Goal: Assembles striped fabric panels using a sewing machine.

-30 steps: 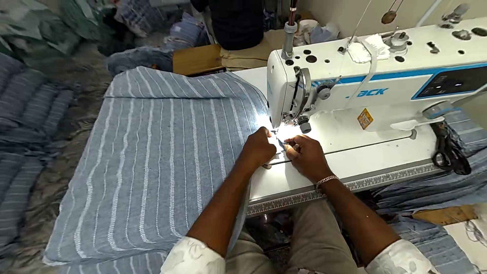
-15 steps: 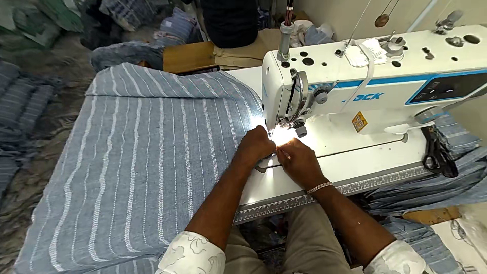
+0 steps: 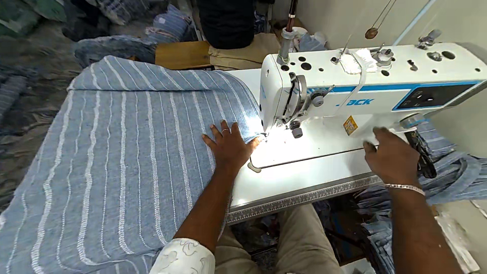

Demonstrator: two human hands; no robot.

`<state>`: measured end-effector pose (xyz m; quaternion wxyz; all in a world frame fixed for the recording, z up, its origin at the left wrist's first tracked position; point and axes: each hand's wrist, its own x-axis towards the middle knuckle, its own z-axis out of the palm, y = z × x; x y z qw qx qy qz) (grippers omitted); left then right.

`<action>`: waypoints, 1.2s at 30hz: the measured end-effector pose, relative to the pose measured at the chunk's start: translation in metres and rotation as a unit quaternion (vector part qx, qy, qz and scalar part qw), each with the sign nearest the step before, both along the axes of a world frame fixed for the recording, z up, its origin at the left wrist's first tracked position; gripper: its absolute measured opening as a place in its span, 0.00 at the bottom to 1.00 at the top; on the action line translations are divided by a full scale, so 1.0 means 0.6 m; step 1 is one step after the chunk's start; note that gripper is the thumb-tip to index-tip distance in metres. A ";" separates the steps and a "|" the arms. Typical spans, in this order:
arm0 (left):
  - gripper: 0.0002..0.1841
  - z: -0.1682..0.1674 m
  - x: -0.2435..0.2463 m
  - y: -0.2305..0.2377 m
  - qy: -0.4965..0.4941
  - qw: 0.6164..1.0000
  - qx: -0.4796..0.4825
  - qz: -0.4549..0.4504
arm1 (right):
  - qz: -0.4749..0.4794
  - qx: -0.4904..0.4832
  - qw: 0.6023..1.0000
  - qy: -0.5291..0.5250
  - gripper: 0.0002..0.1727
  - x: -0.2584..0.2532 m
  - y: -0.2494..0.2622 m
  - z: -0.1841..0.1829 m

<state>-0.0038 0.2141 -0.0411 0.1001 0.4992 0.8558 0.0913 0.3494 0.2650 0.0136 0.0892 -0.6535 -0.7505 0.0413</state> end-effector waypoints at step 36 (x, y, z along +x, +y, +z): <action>0.47 -0.001 0.053 -0.053 0.005 0.959 -0.039 -0.280 | 0.108 -0.141 0.980 0.089 0.15 -0.245 0.052 -0.021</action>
